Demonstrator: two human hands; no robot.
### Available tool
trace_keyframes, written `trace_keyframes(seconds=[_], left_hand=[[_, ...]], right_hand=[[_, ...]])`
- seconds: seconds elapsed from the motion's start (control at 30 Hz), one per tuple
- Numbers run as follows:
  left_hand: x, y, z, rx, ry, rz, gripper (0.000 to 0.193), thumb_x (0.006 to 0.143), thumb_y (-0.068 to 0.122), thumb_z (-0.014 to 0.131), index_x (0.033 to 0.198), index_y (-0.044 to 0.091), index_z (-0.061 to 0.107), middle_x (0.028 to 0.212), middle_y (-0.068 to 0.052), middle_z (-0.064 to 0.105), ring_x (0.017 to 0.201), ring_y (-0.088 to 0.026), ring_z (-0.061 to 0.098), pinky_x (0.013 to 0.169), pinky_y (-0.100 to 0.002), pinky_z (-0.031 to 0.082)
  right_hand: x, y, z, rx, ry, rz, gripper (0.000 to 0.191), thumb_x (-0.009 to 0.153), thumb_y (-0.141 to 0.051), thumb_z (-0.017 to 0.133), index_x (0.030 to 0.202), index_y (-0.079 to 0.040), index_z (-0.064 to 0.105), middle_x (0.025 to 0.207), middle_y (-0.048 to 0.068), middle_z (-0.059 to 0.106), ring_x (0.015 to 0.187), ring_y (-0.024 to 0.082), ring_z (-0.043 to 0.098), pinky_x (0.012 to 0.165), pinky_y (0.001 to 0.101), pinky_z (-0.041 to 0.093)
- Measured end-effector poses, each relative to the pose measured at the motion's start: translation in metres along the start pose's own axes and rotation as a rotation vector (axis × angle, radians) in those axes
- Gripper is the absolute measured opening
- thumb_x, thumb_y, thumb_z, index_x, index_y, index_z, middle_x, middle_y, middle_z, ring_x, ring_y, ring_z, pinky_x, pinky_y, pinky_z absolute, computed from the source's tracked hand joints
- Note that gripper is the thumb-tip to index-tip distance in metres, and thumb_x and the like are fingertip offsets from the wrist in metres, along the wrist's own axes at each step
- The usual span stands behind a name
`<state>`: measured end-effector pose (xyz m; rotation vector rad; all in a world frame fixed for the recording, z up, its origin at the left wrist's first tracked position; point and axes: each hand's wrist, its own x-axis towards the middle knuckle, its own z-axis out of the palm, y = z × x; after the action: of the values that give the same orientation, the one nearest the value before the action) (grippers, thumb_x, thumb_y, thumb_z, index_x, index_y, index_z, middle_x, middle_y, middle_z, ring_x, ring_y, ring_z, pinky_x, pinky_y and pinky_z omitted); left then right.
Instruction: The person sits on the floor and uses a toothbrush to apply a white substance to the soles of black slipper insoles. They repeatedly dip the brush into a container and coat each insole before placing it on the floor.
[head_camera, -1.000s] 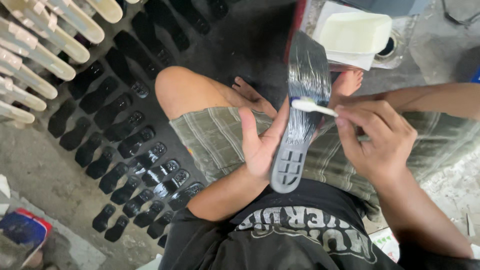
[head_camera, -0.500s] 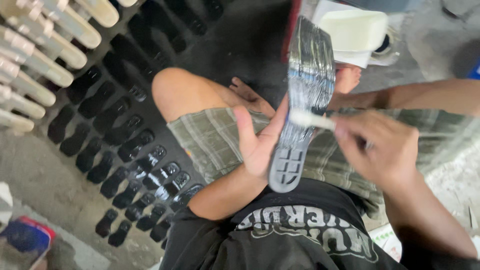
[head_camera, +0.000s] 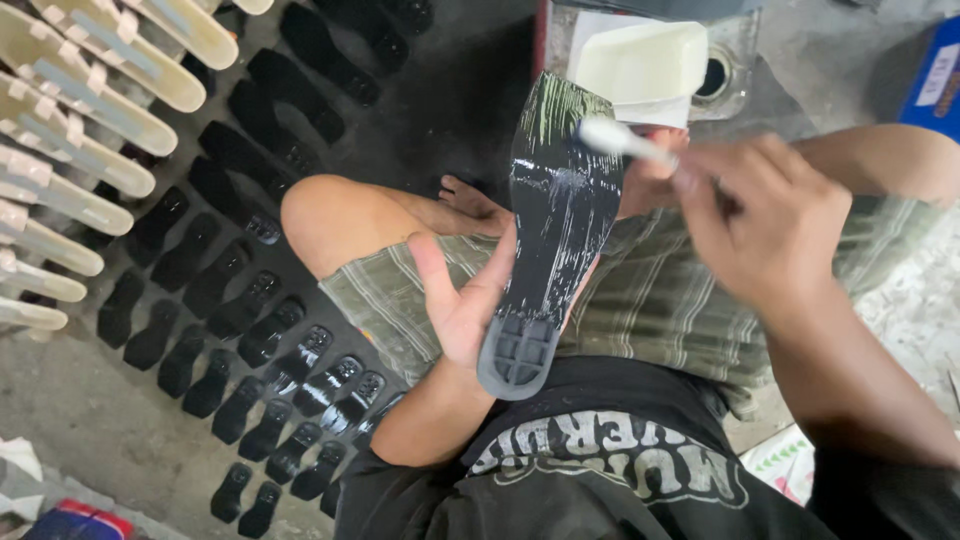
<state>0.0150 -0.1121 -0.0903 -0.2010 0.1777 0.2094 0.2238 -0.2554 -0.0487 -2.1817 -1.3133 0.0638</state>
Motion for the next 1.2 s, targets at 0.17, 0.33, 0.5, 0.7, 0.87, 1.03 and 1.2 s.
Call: trace_keyframes(seconds=[0.17,0.33,0.5,0.7,0.87,1.03,1.2], left_hand=[[0.004,0.005,-0.009,-0.068,-0.149,0.055,0.126,0.086,0.097,0.027,0.17,0.003,0.016,0.167,-0.024,0.03,0.151,-0.038,0.036,0.127,-0.046,0.029],[0.016,0.019,-0.032,-0.199,-0.27,0.119,0.118,0.089,0.091,0.038,0.164,0.001,0.024,0.16,-0.025,0.038,0.149,-0.044,0.043,0.111,-0.05,0.033],[0.022,0.027,-0.052,-0.159,-0.062,0.203,0.101,0.104,0.082,0.041,0.161,-0.001,0.03,0.158,-0.017,0.048,0.148,-0.027,0.046,0.137,-0.047,0.023],[0.013,0.023,-0.06,-0.055,0.058,0.198,0.1,0.099,0.079,0.036,0.164,0.003,0.031,0.159,-0.013,0.048,0.149,-0.024,0.043,0.13,-0.051,0.021],[0.012,0.026,-0.066,0.088,0.214,0.261,0.1,0.097,0.079,0.035,0.163,0.003,0.03,0.157,-0.01,0.049,0.147,-0.024,0.043,0.128,-0.051,0.023],[0.011,0.033,-0.071,0.156,0.209,0.312,0.098,0.096,0.077,0.037,0.164,0.006,0.031,0.157,-0.007,0.048,0.145,-0.022,0.044,0.127,-0.052,0.025],[0.022,0.035,-0.064,0.249,0.162,0.308,0.098,0.097,0.074,0.038,0.166,0.005,0.028,0.16,-0.005,0.047,0.148,-0.019,0.042,0.129,-0.051,0.023]], right_hand=[[-0.007,-0.001,0.003,-0.015,-0.034,-0.128,0.009,0.094,-0.006,0.08,0.101,-0.006,0.073,0.091,0.009,0.074,0.074,0.023,0.067,0.062,0.0358,0.052],[-0.026,-0.021,-0.009,0.307,-0.345,-0.095,0.015,0.082,-0.011,0.08,0.096,-0.011,0.076,0.086,0.005,0.074,0.067,0.018,0.069,0.059,0.0318,0.054],[0.002,0.032,-0.005,0.265,-0.178,0.096,0.008,0.106,-0.011,0.073,0.112,-0.007,0.071,0.099,0.006,0.072,0.083,0.024,0.07,0.075,0.0345,0.055],[0.071,0.107,0.057,-0.582,-0.151,-0.088,0.011,0.102,-0.026,0.071,0.105,-0.016,0.076,0.095,0.011,0.07,0.078,0.031,0.07,0.066,0.0433,0.053],[0.098,0.12,0.089,-0.816,-0.305,-0.197,0.012,0.091,-0.027,0.068,0.098,-0.021,0.075,0.096,0.009,0.07,0.078,0.027,0.073,0.064,0.0414,0.055],[0.07,0.104,0.028,-0.659,-0.276,-0.029,0.014,0.106,-0.028,0.064,0.105,-0.022,0.076,0.098,0.009,0.072,0.084,0.033,0.072,0.072,0.0472,0.056],[0.04,0.058,-0.022,-0.573,-0.387,0.095,0.021,0.096,-0.029,0.066,0.11,-0.019,0.079,0.098,0.014,0.074,0.076,0.035,0.071,0.066,0.0469,0.055]])
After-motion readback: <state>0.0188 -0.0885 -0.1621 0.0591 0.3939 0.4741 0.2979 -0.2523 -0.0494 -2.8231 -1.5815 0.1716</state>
